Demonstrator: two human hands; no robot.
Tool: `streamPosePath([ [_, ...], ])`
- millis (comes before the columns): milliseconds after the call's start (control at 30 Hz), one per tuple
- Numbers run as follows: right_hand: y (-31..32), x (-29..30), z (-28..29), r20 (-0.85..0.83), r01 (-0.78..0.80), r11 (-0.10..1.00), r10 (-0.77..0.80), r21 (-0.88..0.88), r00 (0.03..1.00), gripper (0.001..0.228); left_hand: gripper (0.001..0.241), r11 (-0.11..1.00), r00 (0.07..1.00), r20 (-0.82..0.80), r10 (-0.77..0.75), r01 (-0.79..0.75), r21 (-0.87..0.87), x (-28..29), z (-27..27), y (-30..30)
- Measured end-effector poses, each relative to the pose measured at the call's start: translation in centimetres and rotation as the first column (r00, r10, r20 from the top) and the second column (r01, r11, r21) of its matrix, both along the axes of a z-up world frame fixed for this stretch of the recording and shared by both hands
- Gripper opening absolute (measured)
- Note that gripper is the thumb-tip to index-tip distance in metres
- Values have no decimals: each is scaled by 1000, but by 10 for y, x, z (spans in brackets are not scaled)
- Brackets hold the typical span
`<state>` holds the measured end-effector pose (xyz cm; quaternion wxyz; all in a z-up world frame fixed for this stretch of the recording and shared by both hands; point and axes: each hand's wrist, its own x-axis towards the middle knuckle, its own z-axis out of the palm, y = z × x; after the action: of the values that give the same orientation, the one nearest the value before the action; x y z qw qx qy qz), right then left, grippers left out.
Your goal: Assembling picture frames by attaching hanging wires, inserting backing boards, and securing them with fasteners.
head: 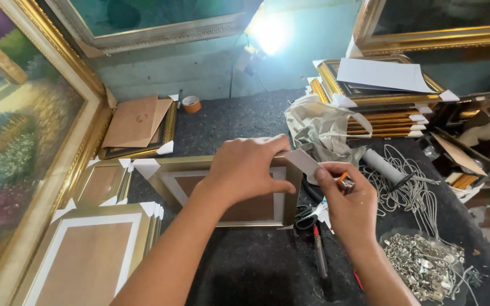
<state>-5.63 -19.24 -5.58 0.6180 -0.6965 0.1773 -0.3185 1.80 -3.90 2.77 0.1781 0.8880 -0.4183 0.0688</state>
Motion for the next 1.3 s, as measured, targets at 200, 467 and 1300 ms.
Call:
streamPosePath([
  [200,9,15,5,4,34,964,-34,-264,999,10,37,993,992,-50,114,-114,15,0,4,2],
  [467,18,17,1,62,70,987,-61,-146,996,27,40,961,969,23,247,-248,122,19,-6,-10],
  [1300,26,29,-5,36,-67,940,84,-334,996,37,39,947,947,-64,315,-309,84,23,-3,-16],
])
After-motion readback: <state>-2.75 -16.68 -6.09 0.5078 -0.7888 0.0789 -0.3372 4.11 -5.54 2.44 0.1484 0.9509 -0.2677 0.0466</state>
